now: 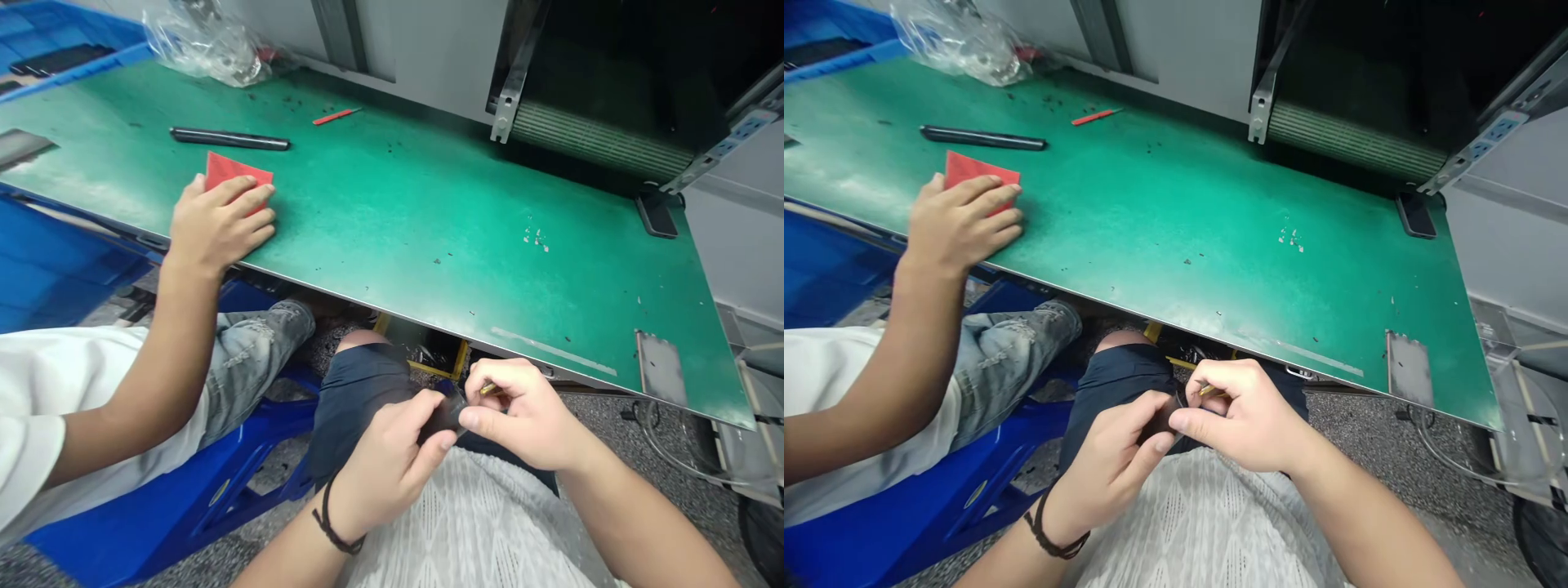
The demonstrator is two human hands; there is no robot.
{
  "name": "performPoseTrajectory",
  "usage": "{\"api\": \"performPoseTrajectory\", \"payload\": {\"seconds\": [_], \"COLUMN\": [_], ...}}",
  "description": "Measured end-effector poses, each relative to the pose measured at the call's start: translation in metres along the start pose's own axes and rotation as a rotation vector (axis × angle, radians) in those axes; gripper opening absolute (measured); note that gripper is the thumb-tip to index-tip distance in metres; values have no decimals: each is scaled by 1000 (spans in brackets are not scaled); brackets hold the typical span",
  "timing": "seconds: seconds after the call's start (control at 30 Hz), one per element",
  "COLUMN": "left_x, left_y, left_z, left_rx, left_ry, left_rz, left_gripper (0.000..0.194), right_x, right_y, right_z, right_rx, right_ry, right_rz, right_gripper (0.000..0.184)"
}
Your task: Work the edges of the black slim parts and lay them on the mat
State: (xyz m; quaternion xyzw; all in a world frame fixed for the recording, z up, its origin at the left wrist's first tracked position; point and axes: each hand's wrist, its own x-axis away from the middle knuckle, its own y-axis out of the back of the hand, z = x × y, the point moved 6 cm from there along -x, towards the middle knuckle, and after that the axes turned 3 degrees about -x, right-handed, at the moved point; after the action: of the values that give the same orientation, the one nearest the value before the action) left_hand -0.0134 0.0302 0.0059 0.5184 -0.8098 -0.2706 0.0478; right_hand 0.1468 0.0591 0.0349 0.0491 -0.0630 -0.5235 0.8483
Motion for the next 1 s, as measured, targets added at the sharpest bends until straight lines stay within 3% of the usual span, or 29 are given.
{"api": "performPoseTrajectory", "payload": {"seconds": [0.1, 0.2, 0.3, 0.37, 0.43, 0.5, 0.57, 0.67, 0.73, 0.83, 0.93, 1.0], "left_x": [3, 0, -16, -37, -65, -99, -136, -191, -224, -258, -269, -263], "left_y": [3, 10, 27, 42, 62, 86, 110, 133, 142, 157, 169, 174], "left_z": [-3, 2, 16, 27, 38, 55, 75, 112, 139, 166, 172, 157], "left_rx": [-169, -186, -115, -49, 0, -39, -217, -556, -693, -828, -876, -875], "left_ry": [-135, -97, 123, 235, 296, 333, 369, 418, 458, 487, 481, 395], "left_rz": [-33, -49, -64, -61, -89, -154, -220, -178, -106, -94, -125, -219], "left_gripper": [21, 13, 8, 17, 33, 47, 55, 46, 45, 53, 60, 64], "right_x": [1, 4, 11, 14, 13, 5, -10, -40, -61, -92, -117, -132], "right_y": [-1, 11, 39, 67, 102, 141, 181, 241, 284, 349, 412, 447], "right_z": [-17, -24, -16, -8, -3, -2, -9, -15, -10, 9, 33, 43], "right_rx": [-272, -344, -131, 136, 491, 897, 1134, 1222, 1274, 1334, 1355, 1355], "right_ry": [-140, -142, -94, -52, -18, -41, -153, -276, -334, -383, -428, -465], "right_rz": [-10, -161, -304, -355, -427, -516, -547, -603, -682, -850, -1014, -1079], "right_gripper": [40, 41, 26, 30, 28, 40, 20, 53, 50, 42, 48, 53]}}
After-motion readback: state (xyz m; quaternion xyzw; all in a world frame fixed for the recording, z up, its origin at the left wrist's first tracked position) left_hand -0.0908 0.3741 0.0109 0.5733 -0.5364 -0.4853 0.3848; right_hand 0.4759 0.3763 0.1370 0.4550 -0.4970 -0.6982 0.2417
